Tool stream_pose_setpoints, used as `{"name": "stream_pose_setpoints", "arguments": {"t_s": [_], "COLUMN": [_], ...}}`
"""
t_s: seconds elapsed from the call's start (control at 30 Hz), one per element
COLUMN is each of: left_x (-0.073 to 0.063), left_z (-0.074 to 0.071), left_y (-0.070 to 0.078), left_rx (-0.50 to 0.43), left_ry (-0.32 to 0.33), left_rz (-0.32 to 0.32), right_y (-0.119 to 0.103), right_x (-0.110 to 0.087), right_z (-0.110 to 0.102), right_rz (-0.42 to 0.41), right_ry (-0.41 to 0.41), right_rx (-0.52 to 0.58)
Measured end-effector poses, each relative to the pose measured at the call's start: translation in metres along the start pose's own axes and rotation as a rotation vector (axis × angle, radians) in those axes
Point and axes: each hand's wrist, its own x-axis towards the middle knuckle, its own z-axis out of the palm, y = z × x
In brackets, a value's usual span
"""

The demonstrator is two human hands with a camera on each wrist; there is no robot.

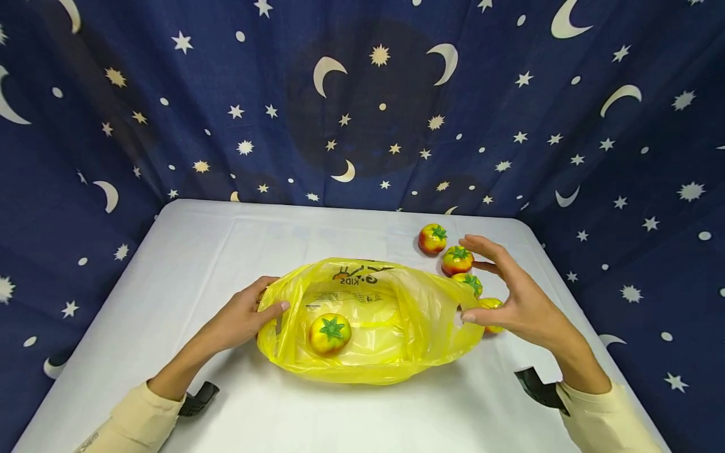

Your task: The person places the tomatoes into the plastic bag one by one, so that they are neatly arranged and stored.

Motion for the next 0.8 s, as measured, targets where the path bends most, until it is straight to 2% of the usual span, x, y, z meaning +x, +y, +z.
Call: {"name": "stream_pose_setpoints", "arguments": {"t_s": [0.17,0.4,0.63,0.8], "left_x": [-0.001,-0.001,-0.001,-0.001], "left_z": [0.0,0.001,0.001,0.003], "left_y": [-0.001,-0.003,-0.008,-0.007], "left_rx": [0.005,-0.012,-0.029,-0.033], "left_ry": [0.001,-0.003,0.0,-0.002], "left_rz": [-0.018,-0.016,-0.024,-0.024], "right_y": [0.028,0.066,0.115,0.138], "right_x": [-0.02,-0.049,-0.076,-0.086], "right_z": [-0.013,-0.018,-0.007,0.006], "right_rz": [-0.003,0.086,0.206,0.278], "right_ry": [0.074,0.172,0.204,0.197], "right_rx": [0.057,0.087,0.181,0.238]}}
